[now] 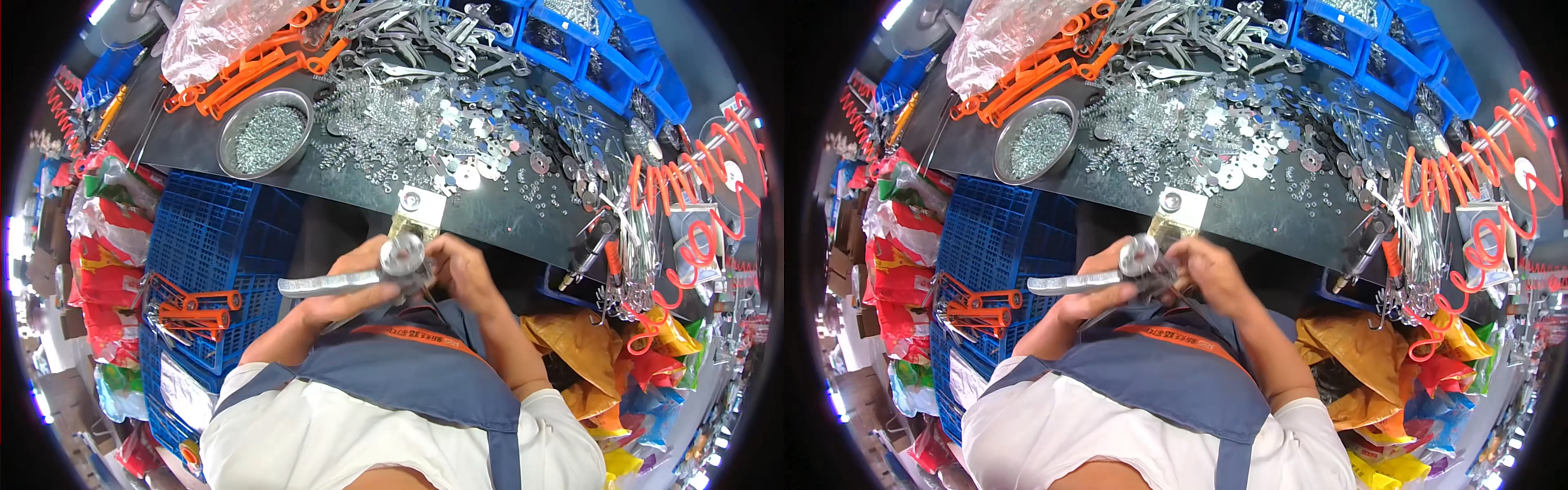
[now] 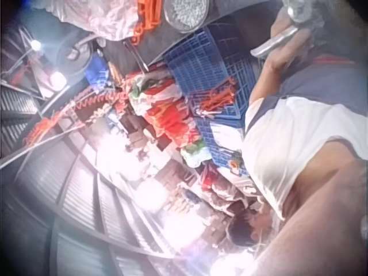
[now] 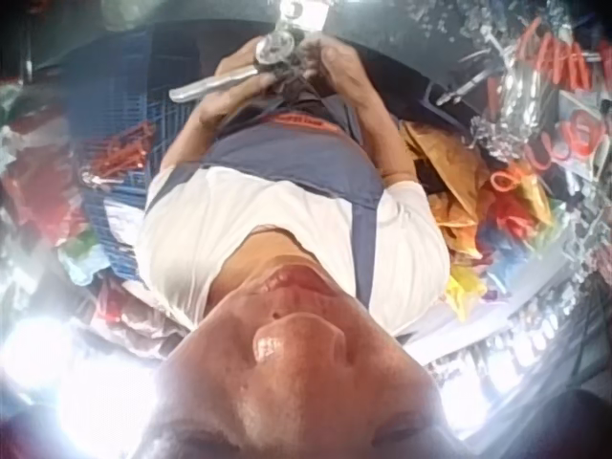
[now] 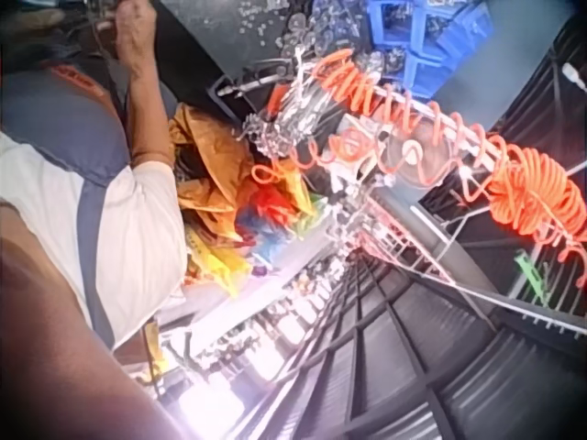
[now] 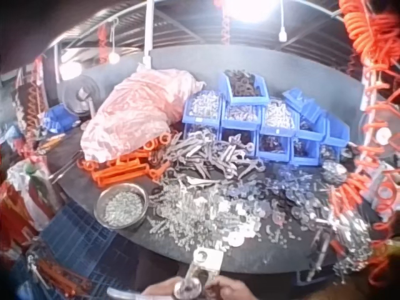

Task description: Assembling components of manual caulking guns and securing them with screws using a pneumatic power tool.

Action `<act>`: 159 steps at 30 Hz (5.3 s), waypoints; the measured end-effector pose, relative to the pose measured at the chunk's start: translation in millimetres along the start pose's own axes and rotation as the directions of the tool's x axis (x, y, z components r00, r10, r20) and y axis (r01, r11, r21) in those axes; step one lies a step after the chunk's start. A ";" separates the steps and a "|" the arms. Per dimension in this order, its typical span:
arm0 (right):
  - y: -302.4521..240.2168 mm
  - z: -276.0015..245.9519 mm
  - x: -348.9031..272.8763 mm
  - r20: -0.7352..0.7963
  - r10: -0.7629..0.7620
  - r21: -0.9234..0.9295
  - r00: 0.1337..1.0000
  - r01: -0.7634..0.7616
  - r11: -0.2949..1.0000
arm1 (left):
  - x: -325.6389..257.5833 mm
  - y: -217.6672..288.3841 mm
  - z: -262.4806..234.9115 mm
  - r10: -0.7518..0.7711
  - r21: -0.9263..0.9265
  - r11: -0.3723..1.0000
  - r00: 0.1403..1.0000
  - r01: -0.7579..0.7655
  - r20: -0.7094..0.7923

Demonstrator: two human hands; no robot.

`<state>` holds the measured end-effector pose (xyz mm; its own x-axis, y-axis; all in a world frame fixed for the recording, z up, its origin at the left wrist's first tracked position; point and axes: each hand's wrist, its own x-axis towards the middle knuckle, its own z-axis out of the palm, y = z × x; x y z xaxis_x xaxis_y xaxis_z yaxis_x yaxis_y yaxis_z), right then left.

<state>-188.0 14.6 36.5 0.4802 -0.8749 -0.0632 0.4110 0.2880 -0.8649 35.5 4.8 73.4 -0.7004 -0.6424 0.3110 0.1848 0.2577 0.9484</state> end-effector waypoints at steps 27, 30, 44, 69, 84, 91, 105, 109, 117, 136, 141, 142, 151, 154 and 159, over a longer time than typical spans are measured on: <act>-19.0 -105.9 68.0 -0.086 -0.716 -0.984 0.693 -0.170 -0.046 | -5.1 4.2 24.4 -0.369 -0.375 0.906 0.804 0.198 -0.466; -20.0 -110.6 79.2 -0.002 -0.749 -0.984 0.663 -0.133 -0.116 | 2.3 8.6 24.3 -0.341 -0.334 0.920 0.837 0.204 -0.428; -73.9 -208.1 78.4 -0.193 -0.795 -0.954 0.576 -0.300 0.014 | -3.3 -5.6 25.9 -0.370 -0.373 0.907 0.791 0.195 -0.487; -33.5 -137.3 18.7 -0.103 -0.618 -0.957 0.780 -0.247 -0.152 | 17.5 -1.5 25.7 -0.395 -0.373 0.894 0.833 0.249 -0.388; -19.9 -135.6 7.9 -0.287 -0.577 -0.952 0.765 -0.164 0.257 | 13.1 -14.5 33.8 -0.240 -0.273 0.955 0.849 0.119 -0.470; -38.4 -106.5 -0.6 -0.274 -0.538 -0.947 0.797 -0.127 0.294 | 19.9 -11.7 40.3 -0.113 -0.091 0.993 0.862 0.078 -0.494; -74.0 13.4 -7.6 0.525 -0.421 -0.837 0.740 0.539 -0.097 | 30.7 -12.7 51.1 -0.132 -0.045 0.991 0.869 0.125 -0.477; -67.2 -0.3 -6.8 0.371 -0.589 -0.819 0.718 0.552 0.157 | 25.7 -5.7 36.9 0.061 0.175 0.984 0.895 0.019 -0.443; -26.4 -14.7 3.7 -0.037 -0.164 -0.162 0.986 0.156 0.974 | 44.0 3.4 35.1 0.077 0.308 0.951 0.930 0.040 -0.358; -43.8 -111.4 121.3 0.198 -0.503 -0.930 0.841 -0.001 -0.368 | 10.2 -47.1 61.8 -0.060 0.010 0.998 0.927 0.068 -0.371; -60.8 -111.2 112.6 -0.162 -0.466 -0.987 0.870 -0.140 0.082 | -6.2 -45.7 58.7 -0.139 -0.038 0.990 0.867 0.137 -0.478; -74.6 -85.1 100.9 -0.362 -0.397 -0.877 0.843 -0.164 0.452 | -7.6 -49.7 58.4 -0.143 -0.041 0.989 0.859 0.141 -0.491; -56.1 -15.5 34.1 0.046 -0.228 -0.625 0.973 0.206 0.753 | 9.3 -47.3 64.0 -0.134 -0.057 0.991 0.900 0.121 -0.415; -65.1 -8.8 31.5 0.034 -0.339 -0.525 0.940 0.305 0.794 | 10.8 -57.6 71.0 -0.141 -0.087 0.990 0.888 0.114 -0.437; -81.3 -16.1 19.2 0.276 -0.094 -0.819 0.957 0.285 0.497 | 12.1 -54.4 72.5 -0.232 -0.019 0.971 0.913 0.240 -0.336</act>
<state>-224.7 -31.9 97.6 0.6346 -0.7564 0.1584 -0.2935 -0.4254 -0.8561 -33.0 35.3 21.1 -0.4506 -0.8888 0.0842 0.0240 0.0822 0.9963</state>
